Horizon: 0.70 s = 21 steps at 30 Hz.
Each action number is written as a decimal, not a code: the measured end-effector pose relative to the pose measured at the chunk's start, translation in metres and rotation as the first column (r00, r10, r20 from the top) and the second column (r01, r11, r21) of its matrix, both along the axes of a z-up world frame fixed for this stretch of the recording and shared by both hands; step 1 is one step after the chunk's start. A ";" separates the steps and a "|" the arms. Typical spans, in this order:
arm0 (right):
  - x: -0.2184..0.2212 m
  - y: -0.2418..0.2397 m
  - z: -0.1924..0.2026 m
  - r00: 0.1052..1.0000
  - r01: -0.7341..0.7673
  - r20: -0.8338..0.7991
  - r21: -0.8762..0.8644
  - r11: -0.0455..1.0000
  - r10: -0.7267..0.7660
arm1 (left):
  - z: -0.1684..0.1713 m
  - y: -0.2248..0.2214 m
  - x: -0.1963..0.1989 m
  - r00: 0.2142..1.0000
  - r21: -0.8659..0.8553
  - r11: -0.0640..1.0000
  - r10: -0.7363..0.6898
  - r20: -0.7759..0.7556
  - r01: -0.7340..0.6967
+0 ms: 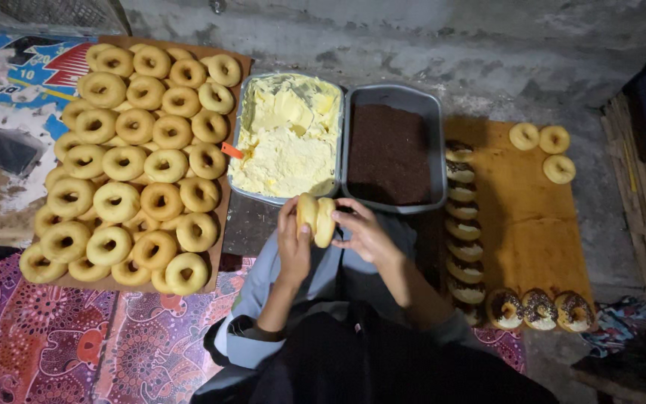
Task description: The person repeatedly picks up plain donuts, dips them into a yellow glaze, then into a dark crumb topping, and places them on a wooden board. The process is repeated for multiple donuts throughout the clip.
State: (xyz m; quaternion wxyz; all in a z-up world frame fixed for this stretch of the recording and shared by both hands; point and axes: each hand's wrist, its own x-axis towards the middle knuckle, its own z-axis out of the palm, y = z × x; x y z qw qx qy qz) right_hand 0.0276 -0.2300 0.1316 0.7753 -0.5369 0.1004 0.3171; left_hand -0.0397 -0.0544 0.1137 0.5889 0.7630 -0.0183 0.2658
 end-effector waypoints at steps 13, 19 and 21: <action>-0.054 0.016 0.012 0.679 0.171 0.715 -0.375 0.911 0.166 | -0.017 -0.011 -0.002 0.989 -0.401 0.915 -0.102 -0.111 0.049; -0.025 -0.006 0.024 0.265 0.355 0.834 -0.551 0.755 0.484 | -0.050 -0.012 0.005 0.906 -0.970 0.244 -0.412 -0.099 0.005; -0.014 -0.010 0.030 0.345 0.421 0.840 -0.537 0.731 0.419 | -0.054 -0.014 0.005 0.897 -0.976 0.216 -0.425 -0.122 -0.031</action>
